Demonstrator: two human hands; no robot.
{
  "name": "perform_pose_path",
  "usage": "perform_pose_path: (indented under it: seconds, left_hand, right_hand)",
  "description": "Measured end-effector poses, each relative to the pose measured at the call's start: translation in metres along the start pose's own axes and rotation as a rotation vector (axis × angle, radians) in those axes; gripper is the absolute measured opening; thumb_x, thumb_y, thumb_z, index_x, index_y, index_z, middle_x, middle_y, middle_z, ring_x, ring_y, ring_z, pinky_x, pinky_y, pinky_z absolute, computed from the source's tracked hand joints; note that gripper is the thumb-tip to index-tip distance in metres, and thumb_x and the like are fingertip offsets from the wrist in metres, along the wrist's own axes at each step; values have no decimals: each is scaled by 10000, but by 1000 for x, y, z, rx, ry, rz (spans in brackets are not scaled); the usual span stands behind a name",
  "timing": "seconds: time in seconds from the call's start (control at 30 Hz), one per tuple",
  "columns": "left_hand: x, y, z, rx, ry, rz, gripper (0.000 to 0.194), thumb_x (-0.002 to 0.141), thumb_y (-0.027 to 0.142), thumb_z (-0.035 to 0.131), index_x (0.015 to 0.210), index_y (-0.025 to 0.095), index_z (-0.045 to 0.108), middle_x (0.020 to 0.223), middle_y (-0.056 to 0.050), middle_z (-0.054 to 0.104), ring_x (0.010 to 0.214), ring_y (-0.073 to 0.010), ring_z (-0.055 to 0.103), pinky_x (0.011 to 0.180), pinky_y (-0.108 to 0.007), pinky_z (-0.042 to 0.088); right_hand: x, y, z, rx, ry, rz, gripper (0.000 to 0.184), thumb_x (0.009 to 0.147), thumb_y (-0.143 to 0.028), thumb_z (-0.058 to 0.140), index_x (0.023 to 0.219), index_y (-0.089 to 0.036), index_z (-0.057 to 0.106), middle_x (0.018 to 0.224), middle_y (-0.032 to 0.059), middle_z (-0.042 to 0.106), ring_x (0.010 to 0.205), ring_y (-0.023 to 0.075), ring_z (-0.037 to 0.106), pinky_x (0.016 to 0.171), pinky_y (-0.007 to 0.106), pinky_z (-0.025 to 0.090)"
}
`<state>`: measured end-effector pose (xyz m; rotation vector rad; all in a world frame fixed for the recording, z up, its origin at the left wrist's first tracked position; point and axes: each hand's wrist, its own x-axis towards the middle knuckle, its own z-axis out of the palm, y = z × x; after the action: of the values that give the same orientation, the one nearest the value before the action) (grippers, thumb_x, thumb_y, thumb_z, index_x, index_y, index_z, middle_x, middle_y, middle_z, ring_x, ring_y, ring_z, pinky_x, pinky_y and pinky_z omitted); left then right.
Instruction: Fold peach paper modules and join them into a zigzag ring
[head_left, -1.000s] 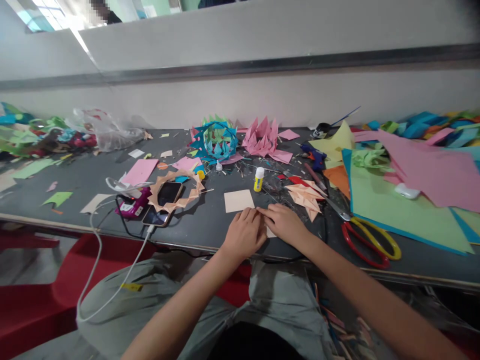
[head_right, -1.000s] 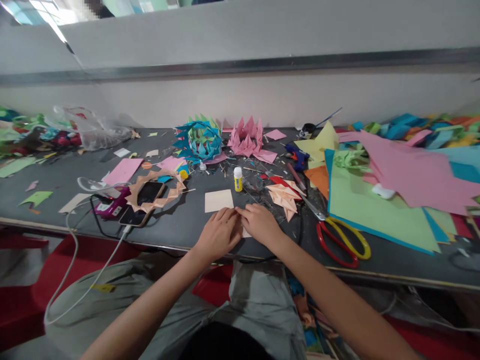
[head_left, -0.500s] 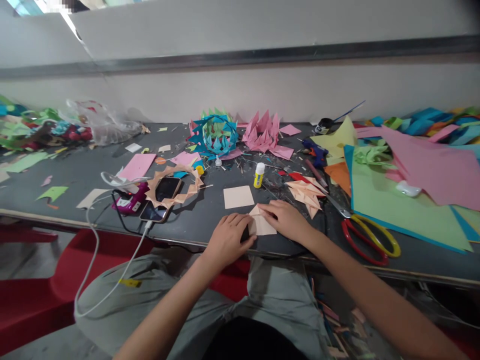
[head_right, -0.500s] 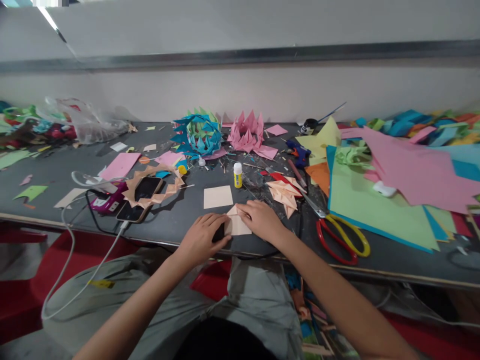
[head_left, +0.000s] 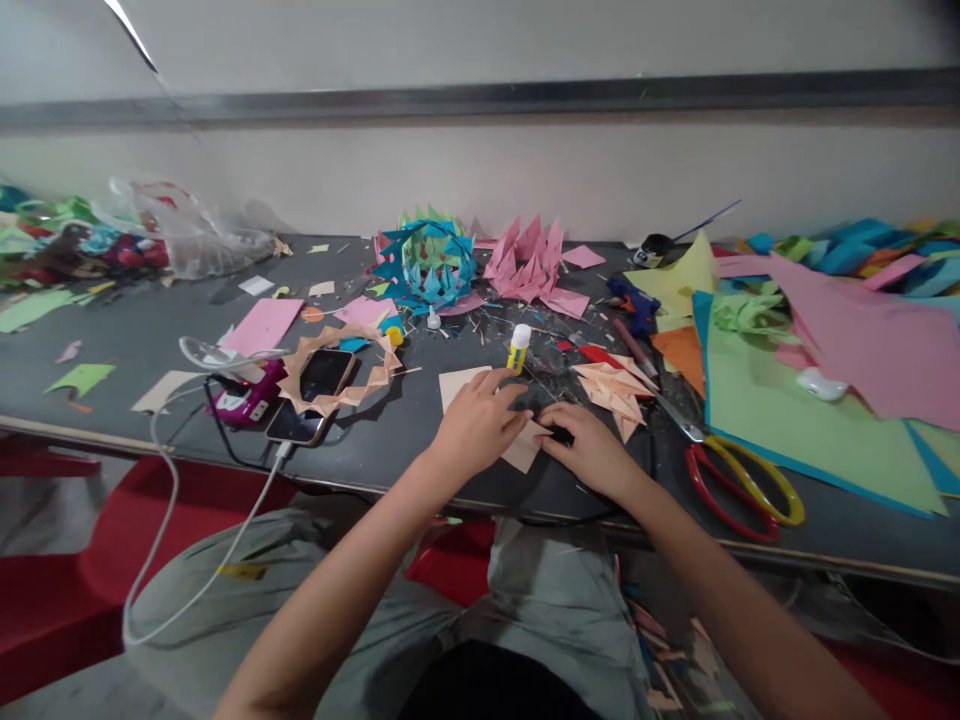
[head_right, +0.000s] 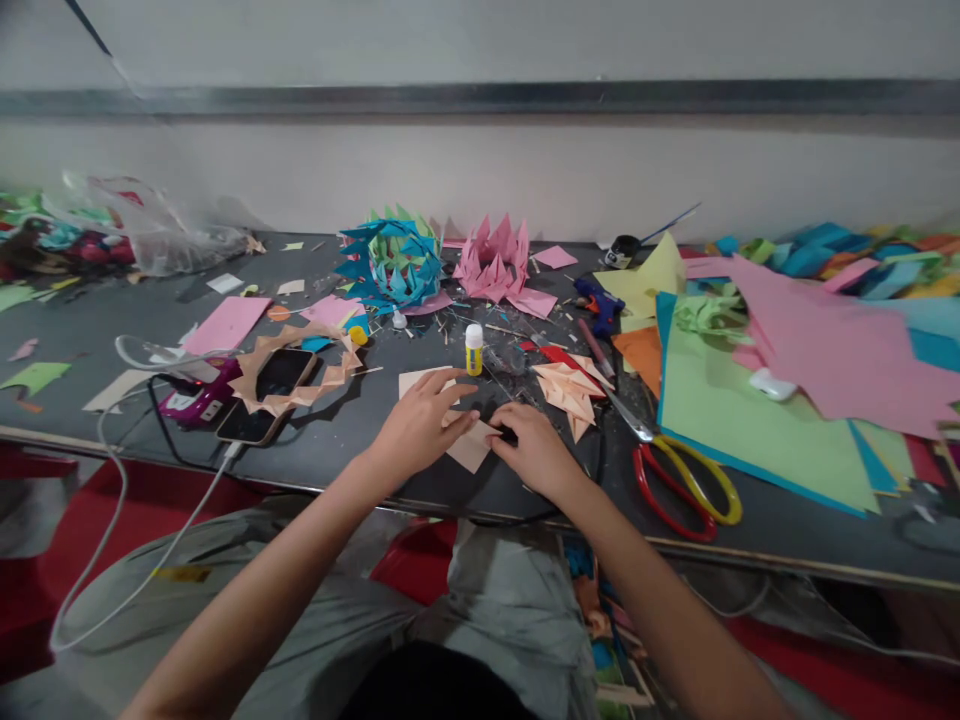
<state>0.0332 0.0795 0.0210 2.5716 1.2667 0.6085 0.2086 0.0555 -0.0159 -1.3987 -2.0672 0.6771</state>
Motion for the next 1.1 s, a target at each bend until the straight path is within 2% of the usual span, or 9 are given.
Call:
perform_pose_path:
  seconds: [0.13, 0.23, 0.3, 0.37, 0.47, 0.6, 0.77, 0.9, 1.1]
  left_hand:
    - [6, -1, -8, -333, -190, -53, 217, 777, 220, 514, 964, 203, 624, 839, -25, 653, 791, -161, 590, 702, -251, 439]
    - [-1, 6, 0, -678, -53, -281, 184, 778, 283, 503, 833, 161, 630, 697, -12, 622, 607, -118, 553, 549, -205, 406]
    - [-7, 11, 9, -918, 84, -478, 215, 757, 328, 521, 815, 134, 593, 606, 11, 565, 516, -94, 502, 481, -188, 374]
    - [-15, 15, 17, -1048, 140, -544, 220, 732, 342, 546, 780, 128, 561, 598, 25, 538, 517, -81, 482, 491, -181, 373]
    - [-23, 16, 22, -955, 120, -506, 215, 737, 346, 545, 722, 131, 544, 596, 28, 521, 537, -77, 465, 510, -179, 361]
    - [-29, 10, 19, -620, 87, -477, 184, 759, 333, 525, 746, 161, 589, 612, 24, 558, 544, -88, 480, 507, -187, 340]
    - [-29, 9, 20, -304, 6, -492, 175, 783, 345, 506, 787, 205, 611, 703, 12, 638, 632, -129, 559, 553, -215, 347]
    - [-26, 12, 20, -239, -32, -571, 335, 729, 458, 554, 944, 203, 582, 719, -2, 637, 642, -159, 566, 527, -225, 322]
    - [-27, 2, 17, -342, -37, -552, 258, 796, 400, 466, 707, 191, 589, 647, 15, 605, 587, -120, 521, 519, -199, 310]
  right_hand:
    - [2, -8, -5, 245, 31, 66, 129, 778, -292, 508, 765, -182, 574, 726, 4, 600, 694, 142, 545, 663, 257, 418]
    - [-1, -13, -1, 477, 156, 202, 206, 724, -375, 566, 767, -173, 562, 693, 0, 583, 635, 128, 528, 594, 236, 419]
    - [-2, -16, 4, 626, 156, 286, 265, 697, -424, 585, 758, -166, 562, 671, 2, 584, 596, 123, 525, 554, 229, 419]
    - [-3, -17, 6, 710, 142, 338, 294, 685, -446, 591, 762, -162, 573, 666, 7, 594, 584, 124, 530, 541, 230, 422]
    - [-2, -15, 3, 735, 121, 353, 303, 666, -442, 612, 774, -160, 587, 672, 7, 606, 586, 126, 538, 543, 230, 423]
    - [1, -9, -6, 592, -136, 289, 283, 688, -431, 591, 761, -158, 607, 678, 11, 618, 606, 140, 545, 544, 235, 419]
    - [-1, -1, 1, 151, 68, 245, 249, 738, -387, 537, 624, -168, 569, 528, -12, 539, 511, 119, 465, 473, 212, 335]
    - [-5, -2, 11, 244, 84, 256, 244, 757, -403, 528, 728, -167, 582, 611, 2, 590, 559, 131, 514, 502, 215, 359]
    - [-5, -7, 13, 244, 168, 220, 287, 804, -435, 460, 702, -182, 547, 577, -11, 552, 542, 129, 512, 496, 217, 367]
